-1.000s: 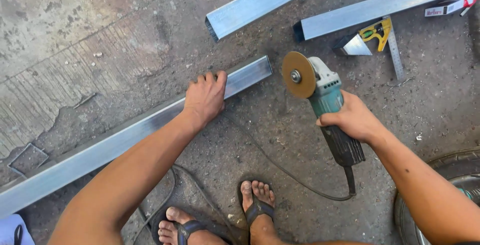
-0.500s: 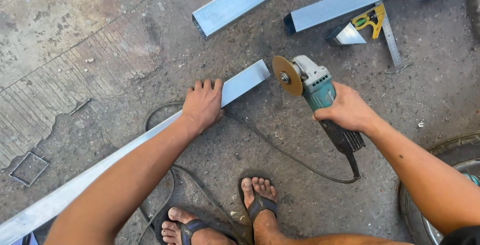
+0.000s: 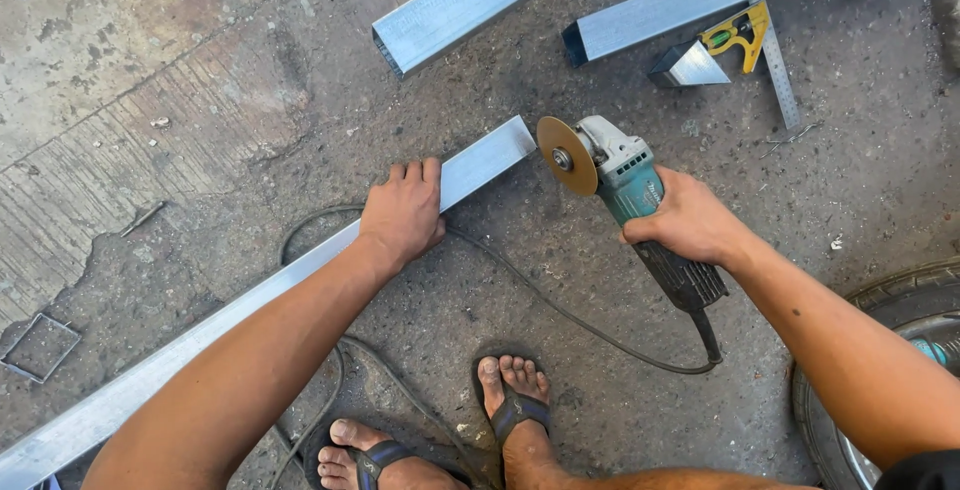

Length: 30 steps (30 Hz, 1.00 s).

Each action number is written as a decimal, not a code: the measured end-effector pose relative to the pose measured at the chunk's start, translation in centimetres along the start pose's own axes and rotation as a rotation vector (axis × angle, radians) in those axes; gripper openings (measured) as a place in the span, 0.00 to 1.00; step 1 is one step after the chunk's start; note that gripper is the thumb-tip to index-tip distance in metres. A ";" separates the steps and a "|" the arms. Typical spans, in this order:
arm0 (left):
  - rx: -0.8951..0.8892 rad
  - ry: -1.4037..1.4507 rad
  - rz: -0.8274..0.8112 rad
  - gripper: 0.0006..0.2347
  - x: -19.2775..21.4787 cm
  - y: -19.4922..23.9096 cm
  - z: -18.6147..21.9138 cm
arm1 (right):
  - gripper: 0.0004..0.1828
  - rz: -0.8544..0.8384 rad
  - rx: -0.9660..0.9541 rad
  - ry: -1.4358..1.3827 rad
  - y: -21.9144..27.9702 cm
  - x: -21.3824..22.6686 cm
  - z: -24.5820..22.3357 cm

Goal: Cutting rectangular metal tubes to length using a handheld angle grinder on a concrete surface.

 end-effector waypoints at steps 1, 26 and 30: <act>0.000 0.001 -0.004 0.24 0.2 0.1 0.0 | 0.32 -0.004 -0.001 0.008 0.1 0.0 -0.2; 0.022 -0.001 0.072 0.24 0.6 0.5 -0.2 | 0.32 0.010 0.009 0.072 -1.2 -0.6 -0.2; 0.018 -0.007 0.045 0.23 1.0 0.8 0.0 | 0.33 0.022 0.003 0.039 0.2 -0.4 -0.9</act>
Point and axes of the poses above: each hand's wrist, its own y-axis away from the middle knuckle, its own x-axis out of the back of the hand, z = x × y, the point moved 9 cm from there along -y, towards the middle knuckle, and after that the axes turned 4 degrees about -y, right-handed, at the moved point
